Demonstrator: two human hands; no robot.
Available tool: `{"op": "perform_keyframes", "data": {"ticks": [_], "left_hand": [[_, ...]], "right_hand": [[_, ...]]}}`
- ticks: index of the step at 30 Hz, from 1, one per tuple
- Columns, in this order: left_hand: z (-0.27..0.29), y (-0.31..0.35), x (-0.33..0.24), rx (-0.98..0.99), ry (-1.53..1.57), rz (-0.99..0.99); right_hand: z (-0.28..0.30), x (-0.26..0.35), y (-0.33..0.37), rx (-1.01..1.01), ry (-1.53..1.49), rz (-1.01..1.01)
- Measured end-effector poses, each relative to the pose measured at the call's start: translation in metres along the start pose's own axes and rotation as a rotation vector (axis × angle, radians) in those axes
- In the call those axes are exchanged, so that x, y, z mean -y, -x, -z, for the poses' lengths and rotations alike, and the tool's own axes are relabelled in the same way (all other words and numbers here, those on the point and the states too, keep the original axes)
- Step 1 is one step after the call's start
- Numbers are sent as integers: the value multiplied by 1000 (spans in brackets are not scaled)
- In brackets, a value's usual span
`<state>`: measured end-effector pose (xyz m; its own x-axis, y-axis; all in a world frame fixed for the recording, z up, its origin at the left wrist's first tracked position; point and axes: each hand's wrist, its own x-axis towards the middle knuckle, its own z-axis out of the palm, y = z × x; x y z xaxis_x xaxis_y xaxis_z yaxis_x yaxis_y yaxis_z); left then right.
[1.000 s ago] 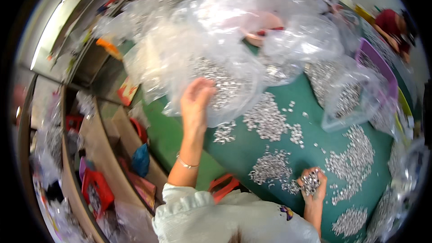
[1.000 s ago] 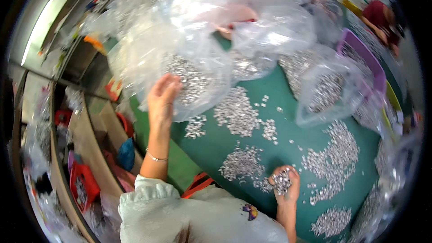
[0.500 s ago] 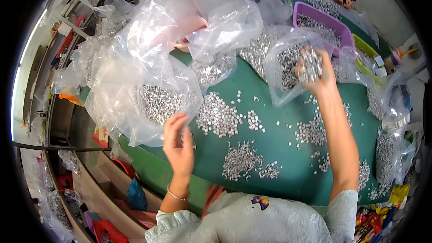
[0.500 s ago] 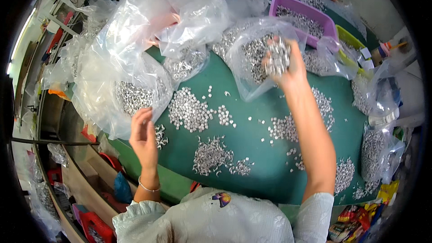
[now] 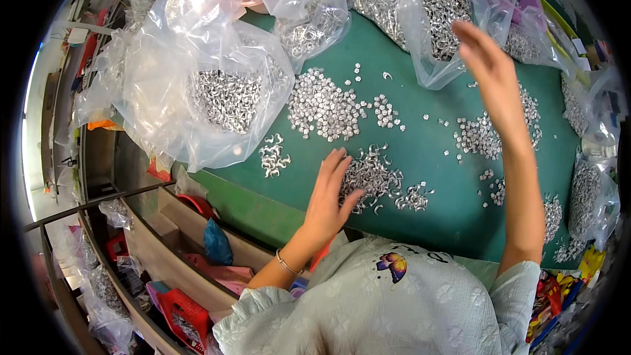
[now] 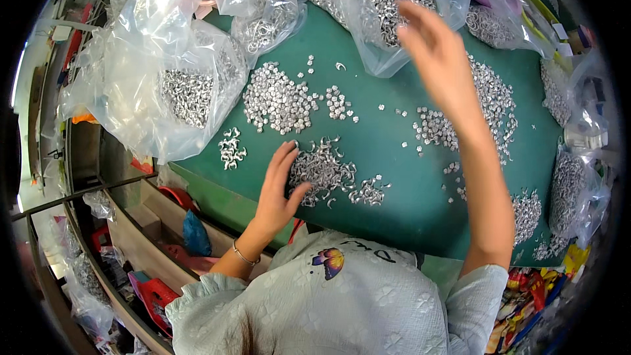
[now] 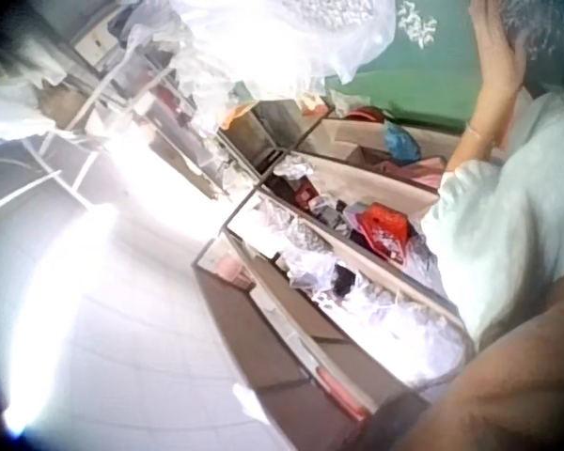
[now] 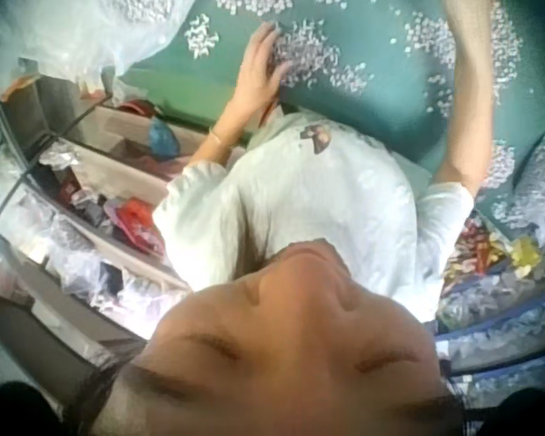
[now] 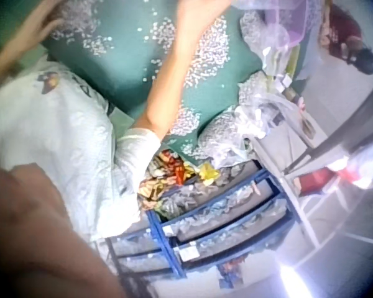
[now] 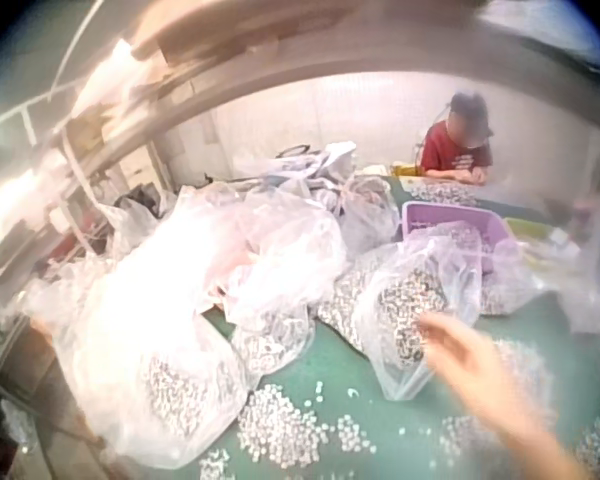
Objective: The person sorts small silver metal parts on a green work surface by hand, grouping them into piles and moving some into plastic bags.
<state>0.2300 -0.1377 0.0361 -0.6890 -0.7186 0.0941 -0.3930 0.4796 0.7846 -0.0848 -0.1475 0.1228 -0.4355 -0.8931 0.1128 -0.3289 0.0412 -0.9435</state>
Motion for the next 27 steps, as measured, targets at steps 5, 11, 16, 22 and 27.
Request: {"op": "perform_keyframes", "data": {"ticks": [5, 11, 16, 22, 27], "left_hand": [[-12, 1, 5, 122, -184, -44], [-21, -5, 6, 220, -114, -195], [-13, -9, 13, 210, -138, -248], [-26, -4, 14, 223, -208, -239], [-17, -5, 13, 272, -171, -267]], "right_hand": [[-18, -21, 120, 592, 222, 196], [-49, -61, 171, 465, 536, 265], [-74, -59, 143, 560, 535, 374], [-87, -72, 134, 655, 462, 411], [-76, -60, 138, 658, 401, 391]]}}
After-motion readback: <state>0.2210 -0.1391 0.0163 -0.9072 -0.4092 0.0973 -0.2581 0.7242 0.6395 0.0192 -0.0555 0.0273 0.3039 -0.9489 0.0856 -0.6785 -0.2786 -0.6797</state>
